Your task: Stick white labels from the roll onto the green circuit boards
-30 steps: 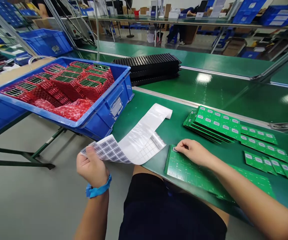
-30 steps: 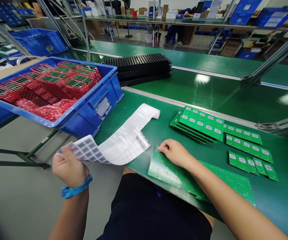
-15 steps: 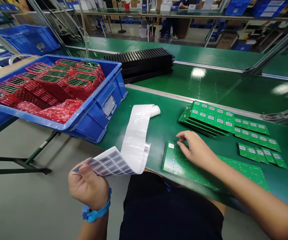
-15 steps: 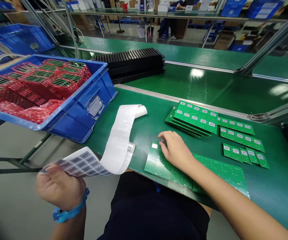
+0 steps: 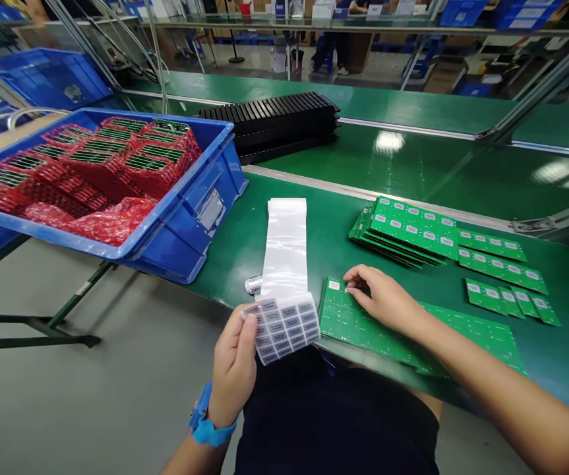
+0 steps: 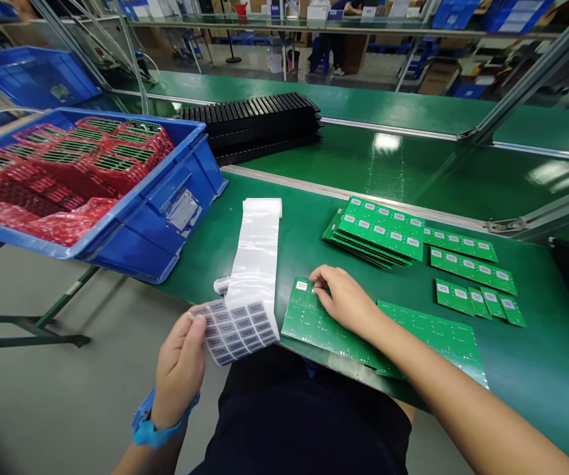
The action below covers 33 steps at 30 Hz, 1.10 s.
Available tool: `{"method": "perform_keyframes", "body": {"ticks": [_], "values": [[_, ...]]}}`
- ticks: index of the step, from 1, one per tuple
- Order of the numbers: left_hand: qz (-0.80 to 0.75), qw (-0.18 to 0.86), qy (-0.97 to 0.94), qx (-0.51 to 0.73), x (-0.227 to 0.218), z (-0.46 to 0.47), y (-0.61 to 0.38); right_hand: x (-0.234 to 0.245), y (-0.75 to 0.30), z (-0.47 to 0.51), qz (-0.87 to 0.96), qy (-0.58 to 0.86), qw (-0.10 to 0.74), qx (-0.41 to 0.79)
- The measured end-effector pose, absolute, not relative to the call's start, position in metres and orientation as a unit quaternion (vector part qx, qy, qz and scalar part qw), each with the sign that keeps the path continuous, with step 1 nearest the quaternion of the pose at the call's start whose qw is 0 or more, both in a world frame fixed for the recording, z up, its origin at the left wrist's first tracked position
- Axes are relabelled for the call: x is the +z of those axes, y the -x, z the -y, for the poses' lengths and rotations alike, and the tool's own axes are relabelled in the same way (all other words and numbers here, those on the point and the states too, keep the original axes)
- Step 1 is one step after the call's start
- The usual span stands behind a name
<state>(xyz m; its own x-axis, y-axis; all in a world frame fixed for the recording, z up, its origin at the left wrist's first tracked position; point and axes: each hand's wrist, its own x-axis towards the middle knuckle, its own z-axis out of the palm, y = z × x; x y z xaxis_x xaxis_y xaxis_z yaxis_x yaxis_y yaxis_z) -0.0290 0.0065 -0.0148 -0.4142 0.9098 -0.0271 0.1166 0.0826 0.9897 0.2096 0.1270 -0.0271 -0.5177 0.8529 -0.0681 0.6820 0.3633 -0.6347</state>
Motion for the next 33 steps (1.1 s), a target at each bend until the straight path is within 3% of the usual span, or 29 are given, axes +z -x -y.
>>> {"method": "perform_keyframes", "body": {"ticks": [5, 11, 17, 19, 24, 33], "values": [[-0.602, 0.438, -0.530, 0.405, -0.008, -0.008, 0.015, -0.013, -0.204, -0.106, 0.842, 0.439, 0.235, 0.208], [-0.595, 0.417, -0.572, 0.380, -0.008, -0.010, -0.003, 0.020, -0.175, -0.077, 0.773, 0.398, 0.216, 0.444], [-0.626, 0.367, -0.584, 0.364, -0.012, -0.009, 0.000, 0.021, -0.185, -0.087, 0.681, 0.469, 0.257, 0.499], [-0.632, 0.358, -0.577, 0.374, -0.015, -0.009, 0.002, 0.015, -0.204, -0.102, 0.672, 0.521, 0.228, 0.475], [-0.624, 0.370, -0.579, 0.372, -0.016, -0.008, 0.005, -0.004, -0.243, -0.128, 0.702, 0.591, 0.048, 0.395], [-0.542, 0.487, -0.653, 0.209, -0.007, -0.014, -0.003, -0.012, -0.240, -0.126, 0.743, 0.582, 0.038, 0.327]]}}
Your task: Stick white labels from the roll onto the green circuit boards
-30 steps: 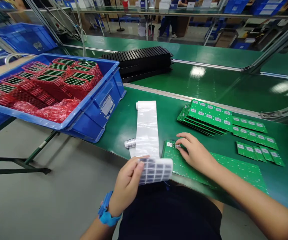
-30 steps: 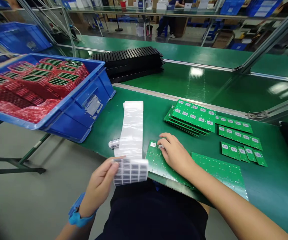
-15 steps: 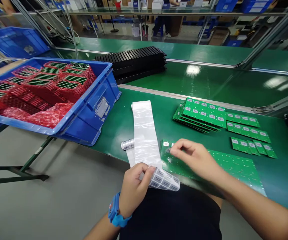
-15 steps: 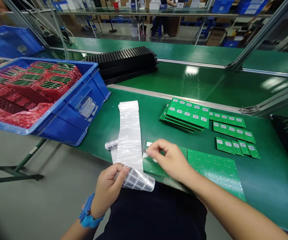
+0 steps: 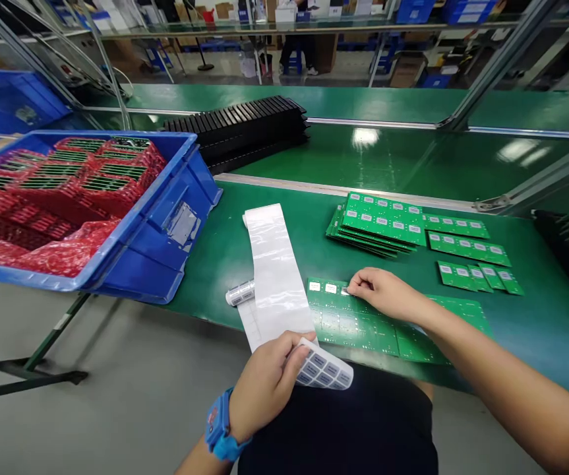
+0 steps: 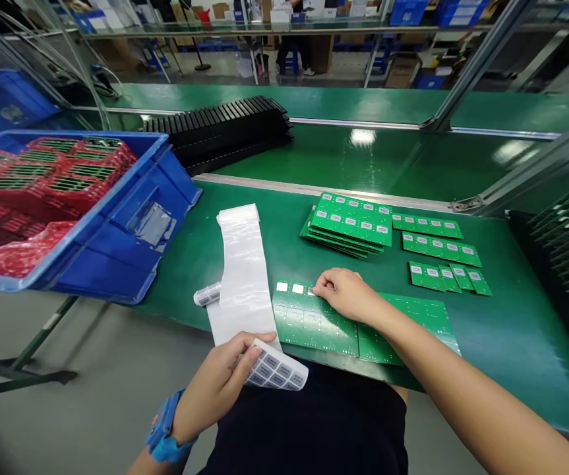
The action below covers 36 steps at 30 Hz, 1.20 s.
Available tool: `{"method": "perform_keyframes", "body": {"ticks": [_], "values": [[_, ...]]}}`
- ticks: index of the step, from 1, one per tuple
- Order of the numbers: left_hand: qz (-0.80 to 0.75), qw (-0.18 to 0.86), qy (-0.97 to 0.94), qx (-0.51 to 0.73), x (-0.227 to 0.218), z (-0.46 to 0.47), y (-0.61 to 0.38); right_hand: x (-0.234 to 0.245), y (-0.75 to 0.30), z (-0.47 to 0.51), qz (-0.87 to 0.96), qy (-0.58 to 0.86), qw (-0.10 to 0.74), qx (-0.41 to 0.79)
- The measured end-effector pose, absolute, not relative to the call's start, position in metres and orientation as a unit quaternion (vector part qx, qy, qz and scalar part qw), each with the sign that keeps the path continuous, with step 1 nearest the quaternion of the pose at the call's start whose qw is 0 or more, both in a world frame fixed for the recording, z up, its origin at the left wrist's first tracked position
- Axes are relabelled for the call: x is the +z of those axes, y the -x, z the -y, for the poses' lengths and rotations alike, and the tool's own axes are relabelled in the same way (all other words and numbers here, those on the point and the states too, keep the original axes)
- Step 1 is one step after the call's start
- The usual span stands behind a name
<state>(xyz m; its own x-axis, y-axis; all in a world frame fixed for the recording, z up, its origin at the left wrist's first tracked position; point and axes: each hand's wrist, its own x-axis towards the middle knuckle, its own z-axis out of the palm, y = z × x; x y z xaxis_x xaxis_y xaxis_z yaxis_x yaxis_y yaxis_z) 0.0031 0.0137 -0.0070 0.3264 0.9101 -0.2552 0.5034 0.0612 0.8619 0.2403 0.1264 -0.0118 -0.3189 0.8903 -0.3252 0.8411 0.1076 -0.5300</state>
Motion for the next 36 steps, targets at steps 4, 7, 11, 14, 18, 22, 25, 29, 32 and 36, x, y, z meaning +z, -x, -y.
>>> {"method": "perform_keyframes", "body": {"ticks": [4, 7, 11, 14, 18, 22, 25, 29, 32, 36], "values": [[-0.543, 0.486, -0.659, 0.186, -0.006, -0.016, -0.008, -0.014, -0.238, -0.118, 0.773, 0.580, 0.058, 0.251], [-0.553, 0.488, -0.648, 0.191, -0.008, -0.016, -0.010, -0.013, -0.242, -0.112, 0.798, 0.571, 0.107, 0.158], [-0.576, 0.479, -0.612, 0.253, -0.015, -0.014, -0.010, -0.009, -0.256, -0.114, 0.758, 0.558, 0.135, 0.308], [-0.619, 0.424, -0.564, 0.344, -0.021, -0.011, -0.008, -0.008, -0.264, -0.117, 0.733, 0.533, 0.105, 0.409], [-0.620, 0.333, -0.580, 0.411, -0.022, -0.010, -0.008, -0.011, -0.264, -0.118, 0.750, 0.531, 0.102, 0.381], [-0.606, 0.332, -0.583, 0.427, -0.020, -0.014, -0.014, -0.018, -0.260, -0.112, 0.777, 0.534, 0.109, 0.315], [-0.623, 0.378, -0.518, 0.447, -0.018, -0.018, -0.020, -0.022, -0.257, -0.102, 0.820, 0.528, 0.106, 0.194], [-0.635, 0.407, -0.522, 0.399, -0.015, -0.025, -0.023, -0.015, -0.250, -0.084, 0.847, 0.508, 0.151, 0.038], [-0.619, 0.395, -0.554, 0.392, -0.013, -0.028, -0.022, -0.001, -0.234, -0.074, 0.836, 0.476, 0.225, 0.155], [-0.587, 0.381, -0.588, 0.407, -0.014, -0.028, -0.021, 0.010, -0.209, -0.070, 0.788, 0.423, 0.243, 0.376]]}}
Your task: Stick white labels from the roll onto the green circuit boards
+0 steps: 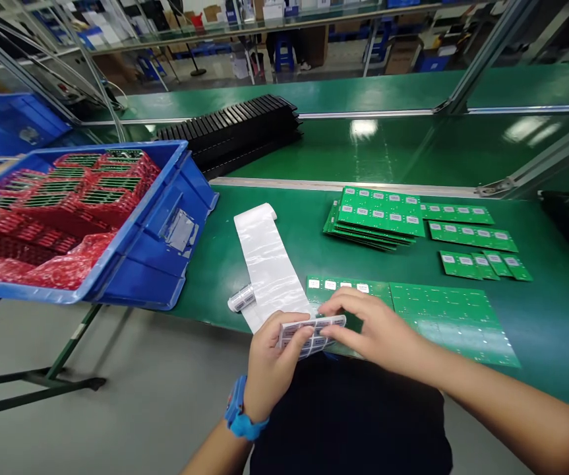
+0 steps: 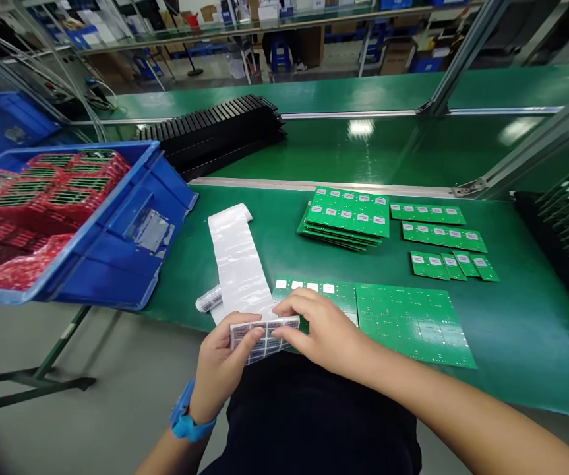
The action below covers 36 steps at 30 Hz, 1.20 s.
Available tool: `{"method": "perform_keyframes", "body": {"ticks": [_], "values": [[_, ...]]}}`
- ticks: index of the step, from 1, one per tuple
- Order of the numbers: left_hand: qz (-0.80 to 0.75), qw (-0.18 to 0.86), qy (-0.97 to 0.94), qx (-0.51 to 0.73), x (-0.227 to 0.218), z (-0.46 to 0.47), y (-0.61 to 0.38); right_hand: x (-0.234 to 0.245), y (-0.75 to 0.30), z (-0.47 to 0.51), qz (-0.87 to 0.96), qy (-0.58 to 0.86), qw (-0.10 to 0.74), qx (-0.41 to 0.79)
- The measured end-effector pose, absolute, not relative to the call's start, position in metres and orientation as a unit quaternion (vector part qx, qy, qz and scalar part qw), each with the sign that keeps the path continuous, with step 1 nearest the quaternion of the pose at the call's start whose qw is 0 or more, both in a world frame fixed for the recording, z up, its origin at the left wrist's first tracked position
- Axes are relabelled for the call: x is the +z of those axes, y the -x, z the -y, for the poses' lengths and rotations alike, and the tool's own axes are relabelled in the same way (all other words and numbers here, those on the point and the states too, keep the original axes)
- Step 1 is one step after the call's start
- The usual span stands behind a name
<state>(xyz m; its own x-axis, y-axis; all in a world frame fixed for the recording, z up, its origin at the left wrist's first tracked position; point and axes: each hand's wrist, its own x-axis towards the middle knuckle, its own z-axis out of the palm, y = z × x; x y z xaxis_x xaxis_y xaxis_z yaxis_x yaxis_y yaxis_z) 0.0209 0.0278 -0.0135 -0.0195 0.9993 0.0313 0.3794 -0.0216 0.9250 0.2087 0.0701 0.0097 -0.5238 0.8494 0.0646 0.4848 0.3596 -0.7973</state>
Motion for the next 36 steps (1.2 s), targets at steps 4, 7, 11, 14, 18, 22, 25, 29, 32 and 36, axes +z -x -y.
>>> {"method": "perform_keyframes", "body": {"ticks": [4, 7, 11, 14, 18, 22, 25, 29, 32, 36], "values": [[-0.588, 0.355, -0.594, 0.418, -0.016, -0.028, -0.018, 0.008, -0.198, -0.070, 0.780, 0.404, 0.260, 0.402], [-0.606, 0.340, -0.585, 0.418, -0.018, -0.029, -0.016, 0.006, -0.199, -0.069, 0.772, 0.412, 0.250, 0.415], [-0.591, 0.357, -0.599, 0.405, -0.019, -0.031, -0.015, 0.007, -0.204, -0.070, 0.747, 0.438, 0.234, 0.441], [-0.569, 0.353, -0.622, 0.405, -0.020, -0.031, -0.015, 0.007, -0.206, -0.070, 0.782, 0.414, 0.258, 0.387], [-0.529, 0.341, -0.663, 0.405, -0.023, -0.031, -0.013, -0.001, -0.208, -0.067, 0.808, 0.404, 0.294, 0.314], [-0.528, 0.330, -0.674, 0.398, -0.021, -0.031, -0.015, -0.010, -0.207, -0.060, 0.825, 0.383, 0.339, 0.242], [-0.575, 0.311, -0.646, 0.394, -0.018, -0.031, -0.018, -0.013, -0.205, -0.053, 0.827, 0.376, 0.361, 0.212], [-0.607, 0.301, -0.632, 0.376, -0.018, -0.032, -0.020, -0.005, -0.211, -0.051, 0.803, 0.376, 0.383, 0.258], [-0.604, 0.316, -0.640, 0.355, -0.018, -0.033, -0.017, 0.006, -0.235, -0.068, 0.751, 0.457, 0.351, 0.323], [-0.515, 0.403, -0.699, 0.289, -0.014, -0.036, -0.013, 0.016, -0.280, -0.105, 0.715, 0.591, 0.149, 0.343]]}}
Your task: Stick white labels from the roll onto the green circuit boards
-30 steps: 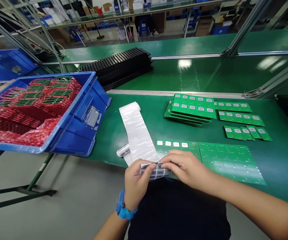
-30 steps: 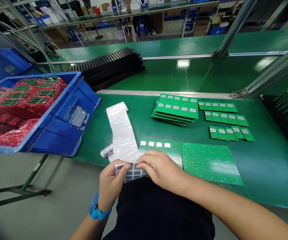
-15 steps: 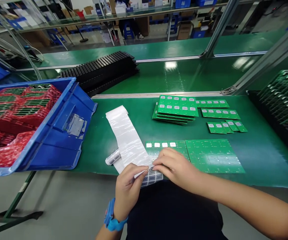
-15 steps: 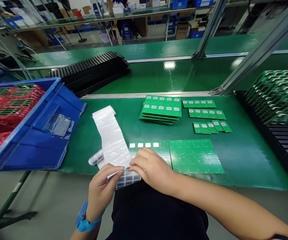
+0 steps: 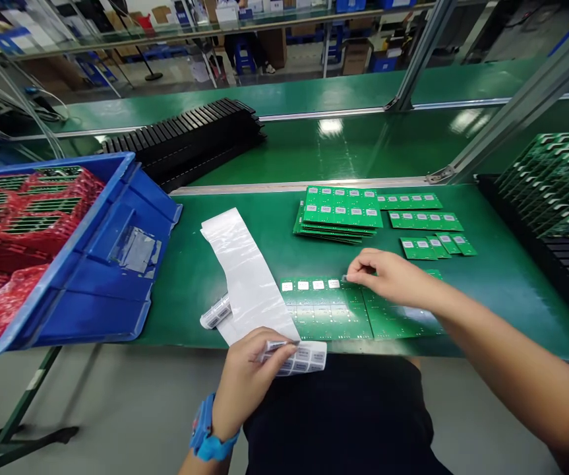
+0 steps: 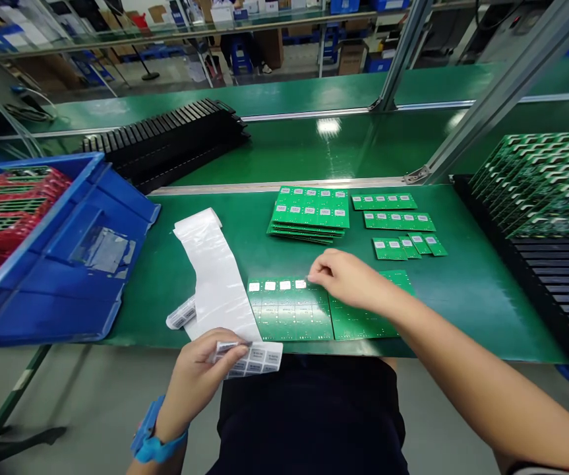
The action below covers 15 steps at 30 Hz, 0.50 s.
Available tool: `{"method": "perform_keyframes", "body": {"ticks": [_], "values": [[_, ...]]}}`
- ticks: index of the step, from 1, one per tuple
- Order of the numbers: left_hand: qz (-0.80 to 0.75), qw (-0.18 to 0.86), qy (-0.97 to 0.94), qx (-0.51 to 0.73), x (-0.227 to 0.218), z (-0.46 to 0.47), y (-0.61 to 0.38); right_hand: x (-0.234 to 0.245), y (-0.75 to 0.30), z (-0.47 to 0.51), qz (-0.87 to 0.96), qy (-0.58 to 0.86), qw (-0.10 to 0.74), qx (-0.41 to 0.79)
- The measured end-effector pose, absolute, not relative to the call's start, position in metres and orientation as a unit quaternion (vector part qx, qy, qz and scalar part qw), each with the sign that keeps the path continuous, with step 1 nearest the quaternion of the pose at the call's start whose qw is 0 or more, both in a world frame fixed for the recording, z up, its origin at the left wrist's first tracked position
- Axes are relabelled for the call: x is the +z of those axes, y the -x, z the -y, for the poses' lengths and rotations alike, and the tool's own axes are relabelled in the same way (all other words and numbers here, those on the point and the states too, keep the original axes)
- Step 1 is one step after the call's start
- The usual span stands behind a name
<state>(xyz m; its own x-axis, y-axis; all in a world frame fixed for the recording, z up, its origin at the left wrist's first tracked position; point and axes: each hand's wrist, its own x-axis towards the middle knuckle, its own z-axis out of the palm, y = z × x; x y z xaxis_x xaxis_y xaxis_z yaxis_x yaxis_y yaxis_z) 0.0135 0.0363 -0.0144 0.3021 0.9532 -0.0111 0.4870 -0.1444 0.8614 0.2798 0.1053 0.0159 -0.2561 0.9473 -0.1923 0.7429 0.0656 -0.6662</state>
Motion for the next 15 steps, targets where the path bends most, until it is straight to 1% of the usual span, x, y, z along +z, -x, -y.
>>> {"method": "perform_keyframes", "body": {"ticks": [2, 4, 11, 13, 15], "values": [[-0.490, 0.433, -0.714, 0.249, -0.012, -0.038, -0.014, 0.016, -0.294, -0.118, 0.714, 0.604, 0.057, 0.351], [-0.490, 0.442, -0.719, 0.217, -0.011, -0.040, -0.016, 0.013, -0.298, -0.124, 0.720, 0.597, 0.017, 0.353], [-0.514, 0.449, -0.709, 0.178, -0.013, -0.039, -0.019, -0.003, -0.289, -0.119, 0.750, 0.586, 0.016, 0.305], [-0.520, 0.448, -0.706, 0.176, -0.013, -0.040, -0.019, -0.004, -0.289, -0.115, 0.771, 0.586, 0.023, 0.249], [-0.527, 0.445, -0.702, 0.177, -0.012, -0.042, -0.019, -0.001, -0.294, -0.113, 0.789, 0.588, 0.047, 0.173]]}}
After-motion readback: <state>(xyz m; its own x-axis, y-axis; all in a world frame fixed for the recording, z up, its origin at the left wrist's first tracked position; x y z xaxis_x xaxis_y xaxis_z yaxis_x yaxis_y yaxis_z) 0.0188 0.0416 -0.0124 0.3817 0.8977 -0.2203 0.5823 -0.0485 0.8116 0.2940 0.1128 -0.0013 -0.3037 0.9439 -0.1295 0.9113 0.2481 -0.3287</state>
